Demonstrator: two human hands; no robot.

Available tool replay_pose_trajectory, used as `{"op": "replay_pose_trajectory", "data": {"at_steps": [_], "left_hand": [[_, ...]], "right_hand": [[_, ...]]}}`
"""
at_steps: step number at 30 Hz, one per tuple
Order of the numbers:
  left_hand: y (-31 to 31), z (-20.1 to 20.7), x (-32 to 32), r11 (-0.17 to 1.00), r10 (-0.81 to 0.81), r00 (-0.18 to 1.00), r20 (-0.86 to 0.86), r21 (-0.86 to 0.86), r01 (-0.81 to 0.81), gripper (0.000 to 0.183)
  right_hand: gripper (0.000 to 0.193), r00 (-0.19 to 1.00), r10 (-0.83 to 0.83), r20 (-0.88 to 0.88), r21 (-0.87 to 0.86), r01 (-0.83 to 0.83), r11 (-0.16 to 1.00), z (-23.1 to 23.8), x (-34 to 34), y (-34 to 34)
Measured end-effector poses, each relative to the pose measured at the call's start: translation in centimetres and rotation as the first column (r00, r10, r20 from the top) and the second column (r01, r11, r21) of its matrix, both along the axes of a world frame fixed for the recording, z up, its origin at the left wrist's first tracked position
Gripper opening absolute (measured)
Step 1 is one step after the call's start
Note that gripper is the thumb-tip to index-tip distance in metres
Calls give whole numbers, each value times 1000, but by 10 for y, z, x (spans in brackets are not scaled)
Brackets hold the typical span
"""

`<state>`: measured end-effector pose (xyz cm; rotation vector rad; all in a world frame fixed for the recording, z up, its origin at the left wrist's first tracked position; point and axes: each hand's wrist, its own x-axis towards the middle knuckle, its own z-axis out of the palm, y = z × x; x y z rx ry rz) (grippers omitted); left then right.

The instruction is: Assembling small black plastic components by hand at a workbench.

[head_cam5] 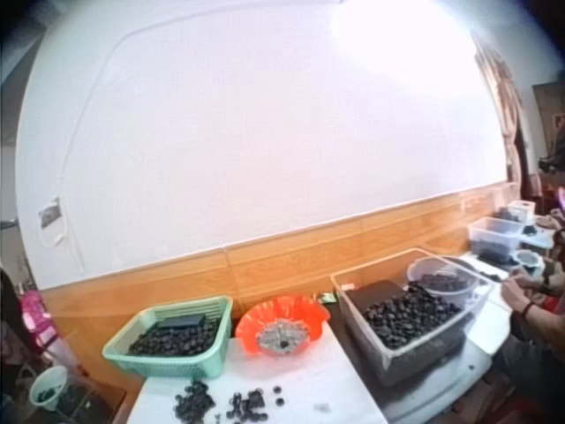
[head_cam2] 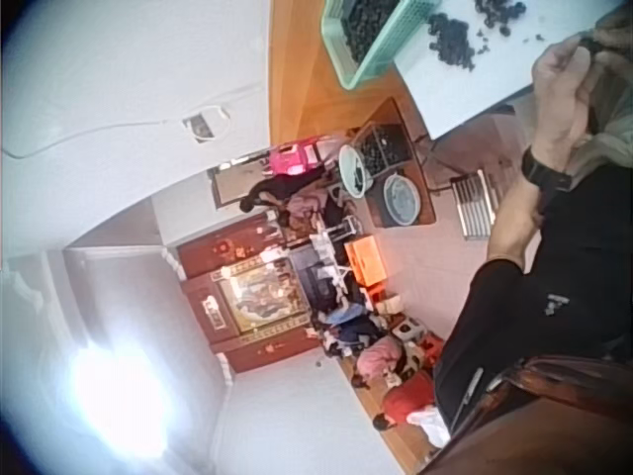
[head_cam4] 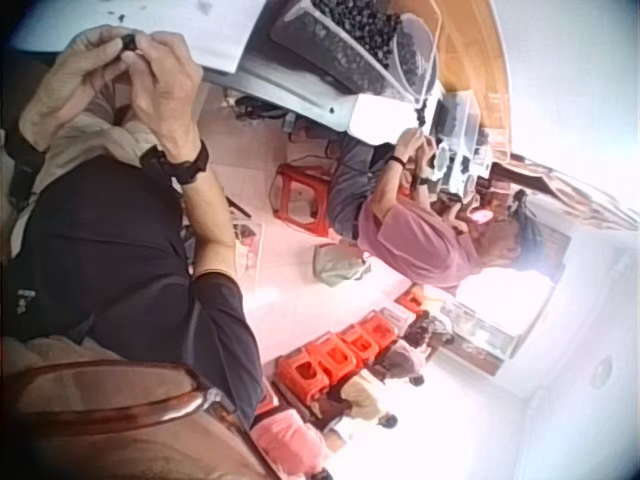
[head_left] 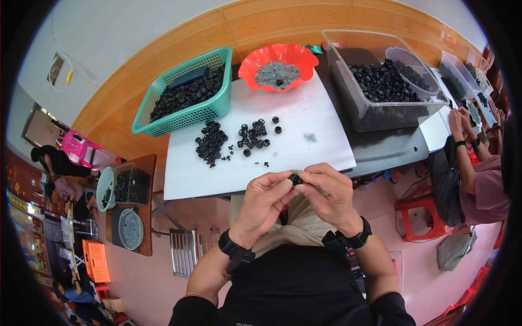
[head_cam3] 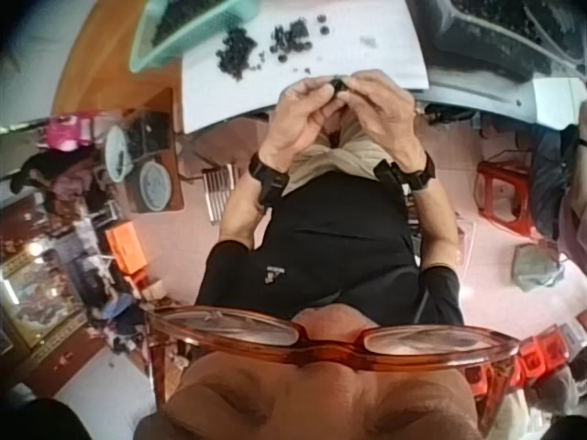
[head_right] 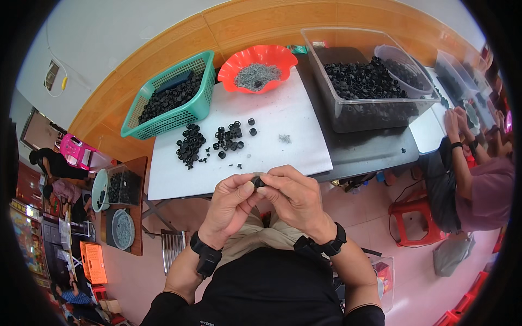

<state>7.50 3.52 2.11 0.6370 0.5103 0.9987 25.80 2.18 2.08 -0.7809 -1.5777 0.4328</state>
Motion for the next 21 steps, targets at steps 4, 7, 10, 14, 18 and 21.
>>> {"op": "replay_pose_trajectory", "data": {"at_steps": [4, 7, 10, 14, 18, 21], "left_hand": [[-2, 0, 2, 1000, 14, 1000, -17, 20, -13, 18], [-3, 2, 3, 999, 15, 1000, -17, 43, -14, 18], [-4, 1, 4, 998, 20, 1000, -16, 52, -20, 18], [-5, -1, 5, 997, 21, 1000, -22, 73, -19, 18], [-6, 2, 6, 994, 23, 999, -47, 110, -18, 19], [-7, 0, 5, 992, 39, 997, -68, 123, -30, 19]], "right_hand": [[27, 1000, -13, 1, 23, 13, 1000, 1, 1, -1], [26, 999, -35, 32, 16, 35, 999, 2, 2, -3], [30, 998, -30, 56, 45, 27, 999, -1, 2, -4], [30, 997, -54, 57, 80, 49, 996, -2, 2, -5], [29, 996, -63, 67, 101, 56, 993, -2, 2, -4], [27, 995, -62, 72, 87, 56, 995, 2, 1, -6]]}}
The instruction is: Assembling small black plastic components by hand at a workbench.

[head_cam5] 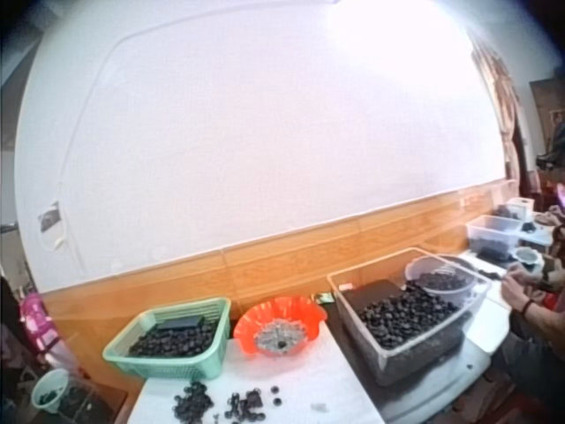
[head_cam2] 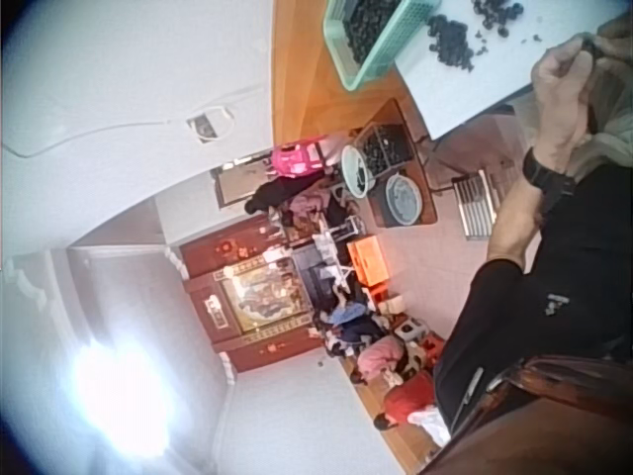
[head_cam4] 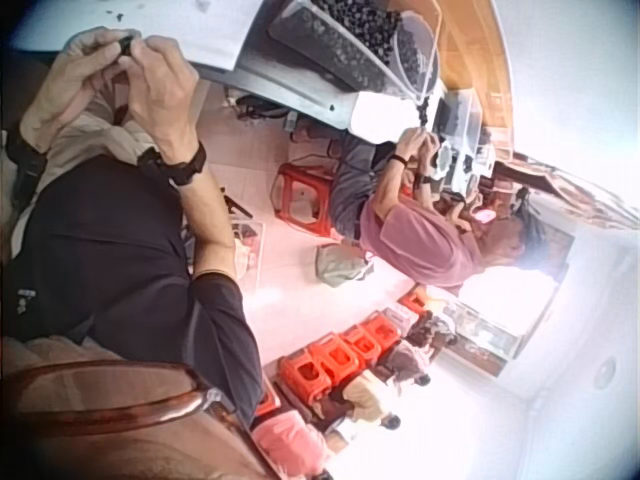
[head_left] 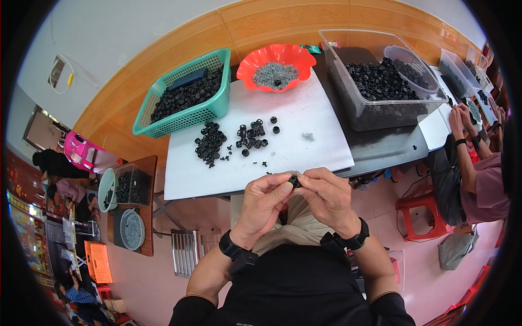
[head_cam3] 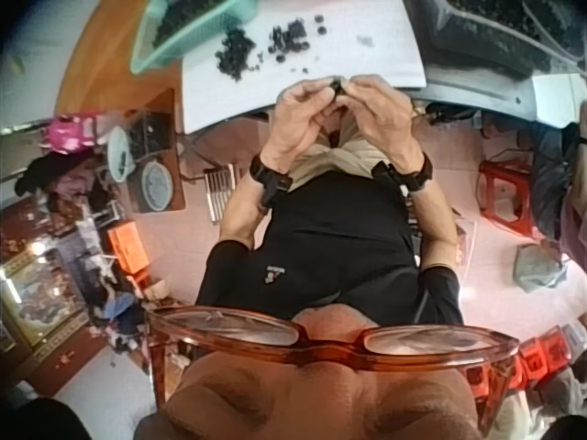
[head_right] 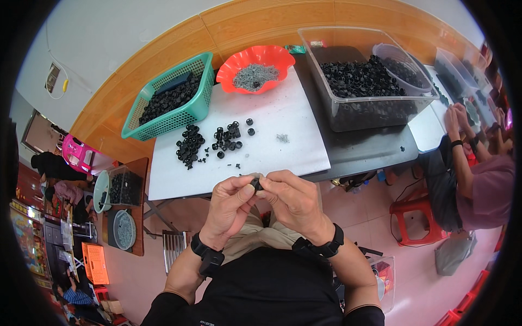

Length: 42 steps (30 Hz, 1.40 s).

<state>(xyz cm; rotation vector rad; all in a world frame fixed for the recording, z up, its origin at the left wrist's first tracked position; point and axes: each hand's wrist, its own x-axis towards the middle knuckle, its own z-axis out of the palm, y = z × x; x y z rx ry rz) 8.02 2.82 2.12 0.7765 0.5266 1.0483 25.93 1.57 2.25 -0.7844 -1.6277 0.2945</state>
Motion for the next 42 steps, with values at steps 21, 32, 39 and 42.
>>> {"op": "replay_pose_trajectory", "data": {"at_steps": [21, 32, 39, 42], "left_hand": [[-1, 3, 1, 996, 40, 999, -24, 74, -39, 19], [-1, 9, -1, 976, 56, 996, -65, 212, -42, 18], [-4, 5, -1, 991, 30, 999, -45, 129, -24, 18], [-4, 4, 0, 989, 41, 997, -58, 146, -32, 17]], "right_hand": [[29, 1000, 12, -8, 31, -11, 999, 0, -1, -1], [24, 999, 25, -30, -3, -25, 1000, 6, -2, -1], [25, 1000, 27, -8, 12, -27, 1000, 7, 1, -3], [27, 1000, 11, 13, 34, -11, 999, 5, 1, -4]]}}
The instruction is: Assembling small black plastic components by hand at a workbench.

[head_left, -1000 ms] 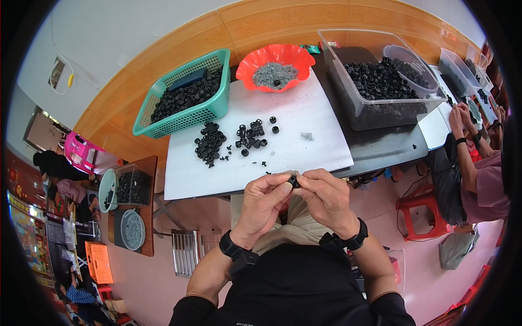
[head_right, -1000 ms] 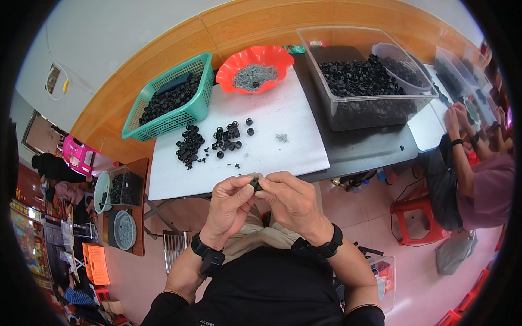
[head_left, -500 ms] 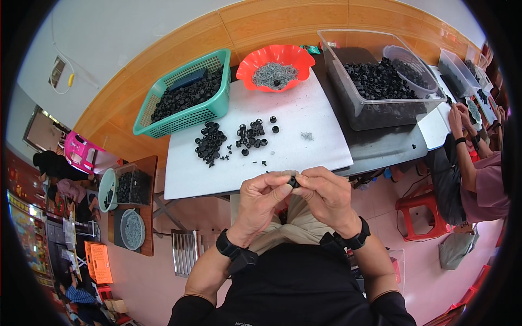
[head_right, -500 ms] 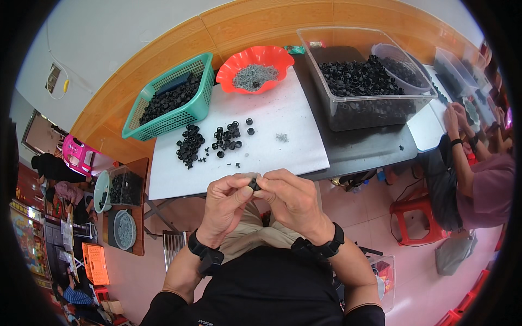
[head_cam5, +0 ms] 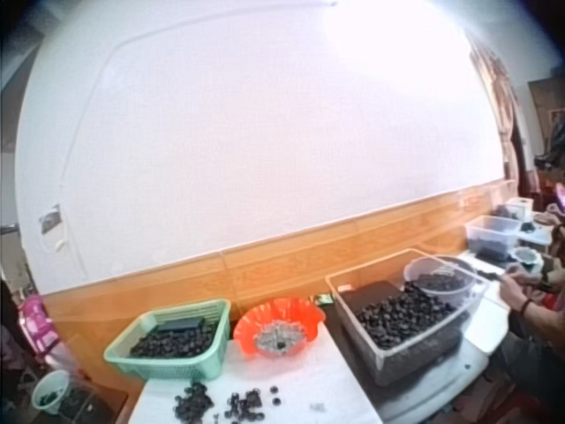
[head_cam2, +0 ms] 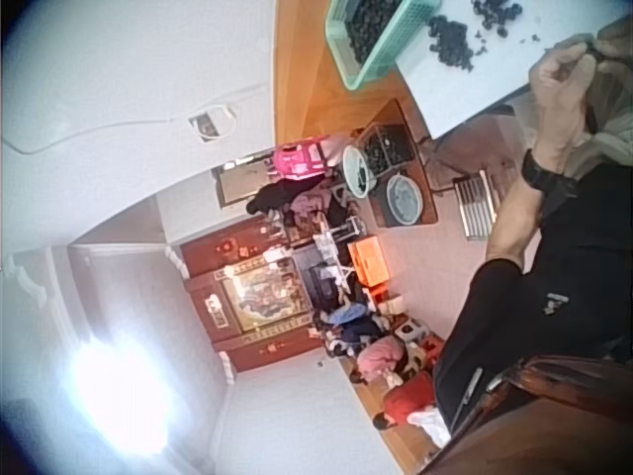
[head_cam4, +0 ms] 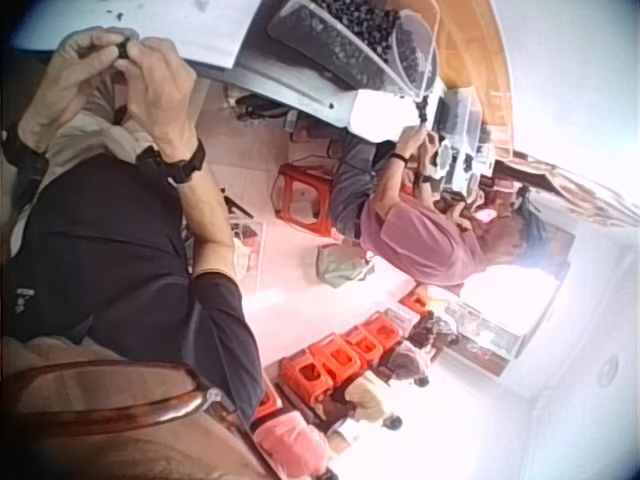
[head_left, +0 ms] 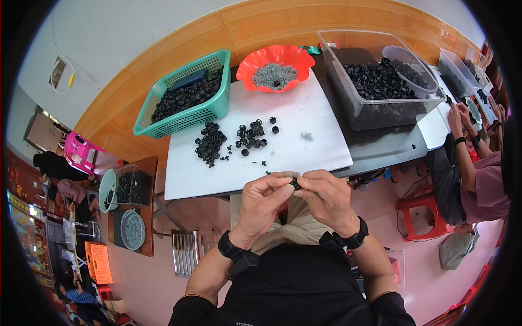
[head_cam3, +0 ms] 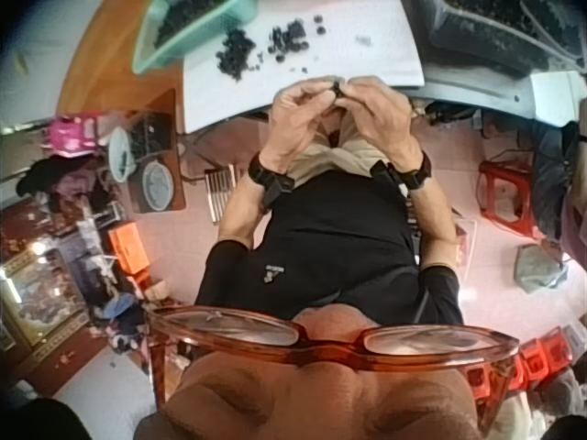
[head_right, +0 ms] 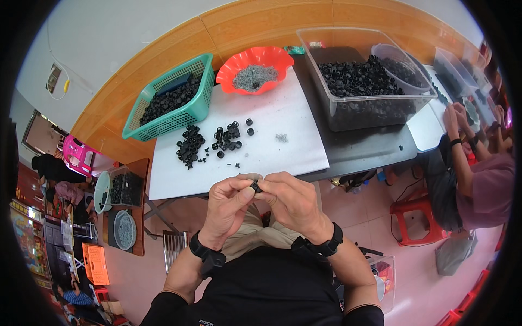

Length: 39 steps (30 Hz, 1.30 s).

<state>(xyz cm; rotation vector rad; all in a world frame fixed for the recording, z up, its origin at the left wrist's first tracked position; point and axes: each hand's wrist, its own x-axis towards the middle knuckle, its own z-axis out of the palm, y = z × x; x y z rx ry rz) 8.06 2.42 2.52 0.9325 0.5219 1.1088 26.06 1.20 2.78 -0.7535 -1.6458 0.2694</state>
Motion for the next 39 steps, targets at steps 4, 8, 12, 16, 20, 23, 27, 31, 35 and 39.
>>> {"op": "replay_pose_trajectory", "data": {"at_steps": [4, 8, 12, 16, 20, 23, 27, 31, 35, 39], "left_hand": [[-2, 1, 1, 997, 13, 999, -35, -73, -15, 14], [-3, 2, 7, 997, 26, 1000, -8, -79, -26, 15], [-4, 0, 7, 993, 16, 1000, -20, -118, -18, 14], [-3, 2, 6, 995, 2, 999, -48, -103, -7, 13], [-4, 3, 8, 997, 4, 999, -40, -77, -7, 13], [-5, 0, 7, 995, -14, 999, -30, -98, 11, 13], [-6, 2, 9, 994, -15, 1000, -7, -104, 14, 13], [-8, 3, 7, 991, -43, 999, -19, -127, 40, 13], [-9, 0, 5, 988, -51, 998, -32, -147, 45, 13], [-10, 0, 5, 989, -56, 997, -52, -143, 48, 12]], "right_hand": [[30, 999, -34, 8, 37, 33, 999, -6, 0, 1], [28, 998, -59, 10, 79, 58, 995, -10, 1, 1], [33, 998, -66, 25, 85, 64, 994, -10, 3, 1], [33, 998, -62, 24, 97, 60, 994, -11, 4, 3], [29, 994, -83, 77, 140, 72, 988, -12, 7, 2], [27, 991, -95, 90, 141, 82, 987, -12, 8, 0], [26, 997, 44, -64, 1, -44, 999, -15, 9, 0], [29, 981, 162, -105, -176, -179, 968, -5, 20, -2], [36, 977, 208, -51, -282, -214, 935, 2, 25, -2], [34, 977, 213, 20, -282, -199, 939, 7, 27, -2]]}}
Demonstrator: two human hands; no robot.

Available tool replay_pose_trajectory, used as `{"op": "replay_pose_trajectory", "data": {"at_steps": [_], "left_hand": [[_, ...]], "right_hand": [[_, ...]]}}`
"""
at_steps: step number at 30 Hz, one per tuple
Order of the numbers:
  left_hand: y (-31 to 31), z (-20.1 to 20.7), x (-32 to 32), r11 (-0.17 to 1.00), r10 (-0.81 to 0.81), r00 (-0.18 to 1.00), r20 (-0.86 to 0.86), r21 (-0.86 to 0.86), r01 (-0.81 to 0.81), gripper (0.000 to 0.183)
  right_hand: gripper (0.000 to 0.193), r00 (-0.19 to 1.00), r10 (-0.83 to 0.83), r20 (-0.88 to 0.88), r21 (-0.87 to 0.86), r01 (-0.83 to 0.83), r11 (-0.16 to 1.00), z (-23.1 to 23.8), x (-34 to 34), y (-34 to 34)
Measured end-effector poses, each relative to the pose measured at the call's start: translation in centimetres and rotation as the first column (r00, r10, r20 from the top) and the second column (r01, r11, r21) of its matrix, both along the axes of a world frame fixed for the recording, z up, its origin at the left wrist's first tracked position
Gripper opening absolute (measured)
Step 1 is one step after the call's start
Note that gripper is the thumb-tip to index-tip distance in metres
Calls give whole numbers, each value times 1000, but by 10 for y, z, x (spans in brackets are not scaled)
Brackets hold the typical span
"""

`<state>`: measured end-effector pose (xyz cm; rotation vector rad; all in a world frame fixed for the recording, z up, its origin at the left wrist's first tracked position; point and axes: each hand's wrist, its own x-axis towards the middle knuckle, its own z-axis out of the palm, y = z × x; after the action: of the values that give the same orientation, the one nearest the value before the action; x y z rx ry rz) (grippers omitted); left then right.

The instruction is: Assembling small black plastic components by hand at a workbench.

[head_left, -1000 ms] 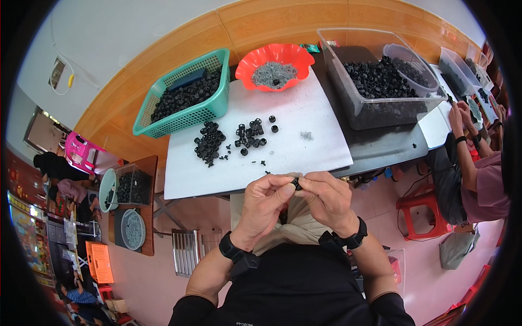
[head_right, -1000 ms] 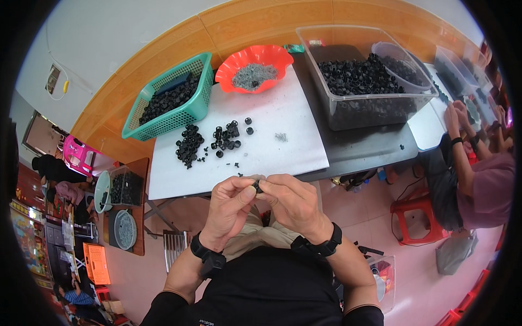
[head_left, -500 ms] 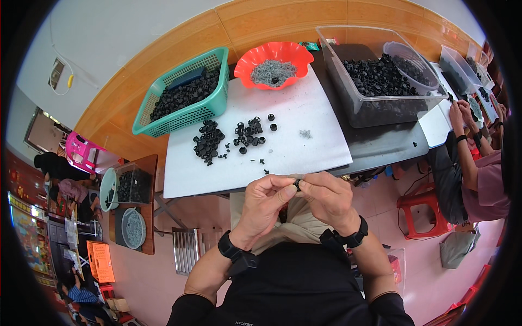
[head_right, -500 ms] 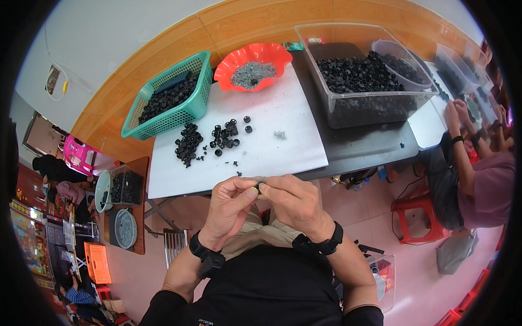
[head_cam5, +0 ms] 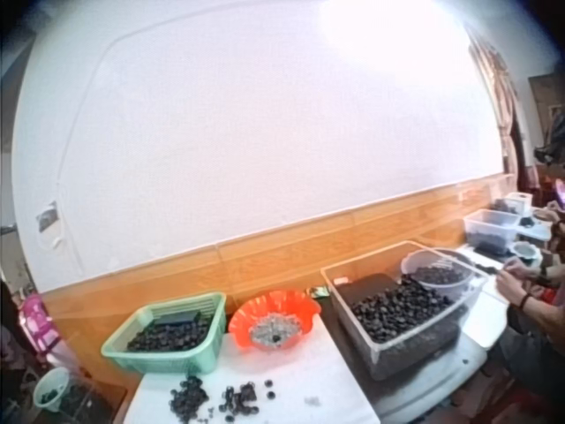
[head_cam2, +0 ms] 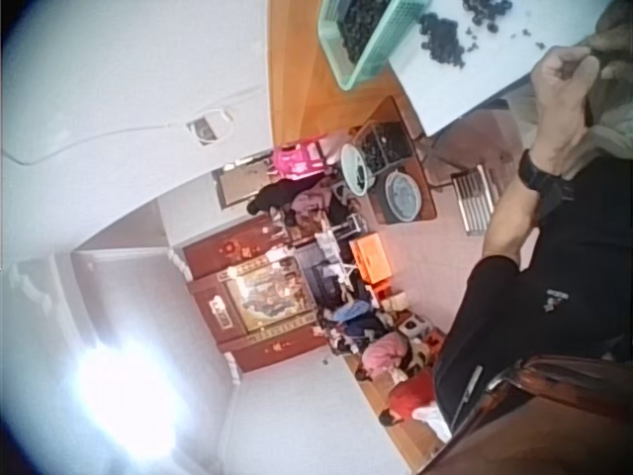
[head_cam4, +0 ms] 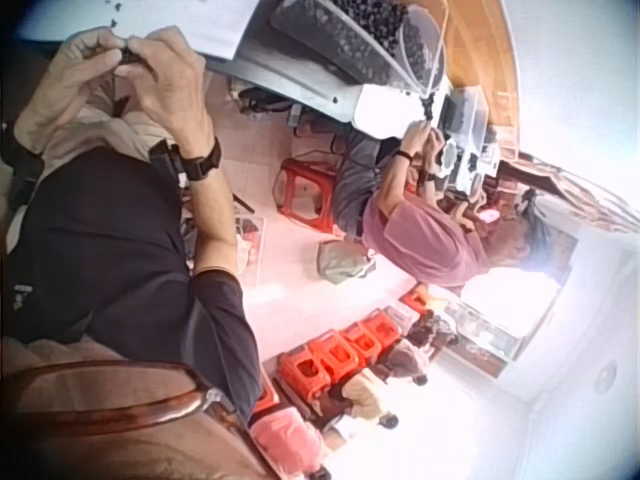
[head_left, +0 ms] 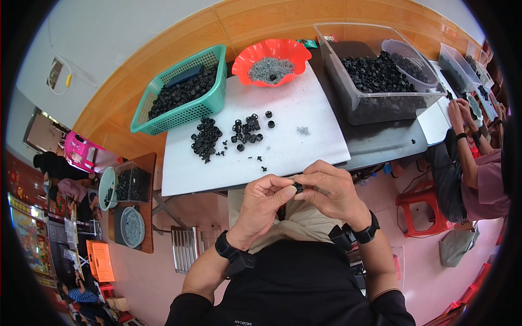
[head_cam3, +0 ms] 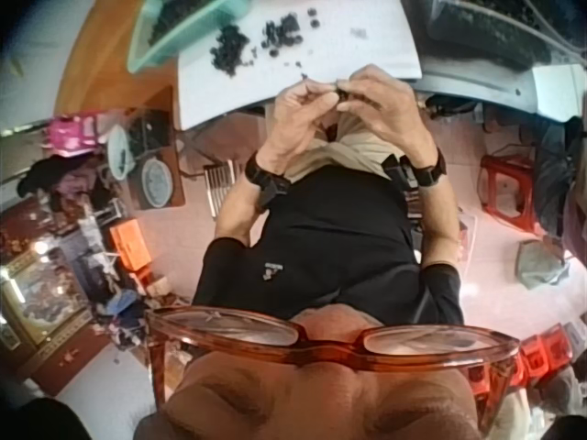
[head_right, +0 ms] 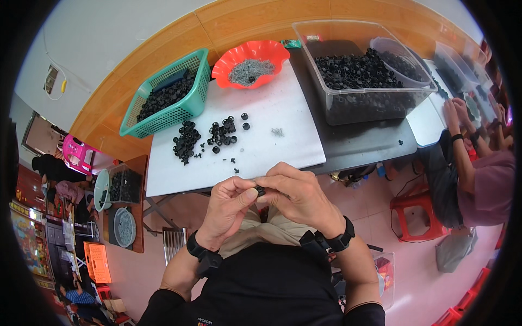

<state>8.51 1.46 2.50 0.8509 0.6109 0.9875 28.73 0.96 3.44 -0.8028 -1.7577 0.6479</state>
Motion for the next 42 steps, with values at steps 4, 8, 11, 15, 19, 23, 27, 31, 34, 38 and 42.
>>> {"op": "replay_pose_trajectory", "data": {"at_steps": [4, 8, 11, 15, 19, 23, 27, 31, 34, 38, 42], "left_hand": [[-3, 4, 5, 999, 19, 999, -30, 38, -18, 11], [-5, 3, 8, 998, 29, 997, -65, 54, -26, 10], [-3, 0, 8, 996, 49, 996, -76, 80, -42, 10], [-4, 2, 7, 999, 38, 999, -29, 21, -38, 10], [-9, 2, 4, 1000, 18, 1000, -7, 2, -18, 9], [-13, -1, 1, 1000, 1, 1000, 12, -7, -1, 9], [-18, -7, -4, 997, 60, 995, -78, 44, -57, 11], [-26, -8, -12, 988, 115, 983, -145, 116, -98, 14], [-29, -7, -23, 986, 118, 971, -206, 142, -90, 15], [-33, -5, -34, 979, 150, 964, -219, 169, -114, 15], [-33, -1, -42, 980, 152, 970, -191, 156, -123, 14]], "right_hand": [[31, 1000, -20, 19, 40, 19, 999, -1, 1, 2], [29, 998, -44, 34, 123, 40, 992, -11, 1, 5], [29, 997, -55, 47, 124, 48, 991, -9, 1, 5], [31, 998, -47, 39, 74, 44, 996, -7, 0, 1], [32, 998, -45, 50, 37, 43, 998, -2, -3, -7], [33, 989, -87, 122, 84, 77, 994, -3, -7, -14], [34, 973, -138, 185, 122, 117, 986, -7, -12, -19], [34, 959, -151, 239, 160, 115, 980, -15, -20, -20], [34, 950, -156, 271, 194, 105, 975, -14, -30, -24], [32, 948, -157, 277, 202, 102, 974, -14, -43, -26], [30, 951, -139, 276, 140, 103, 985, -7, -54, -26]]}}
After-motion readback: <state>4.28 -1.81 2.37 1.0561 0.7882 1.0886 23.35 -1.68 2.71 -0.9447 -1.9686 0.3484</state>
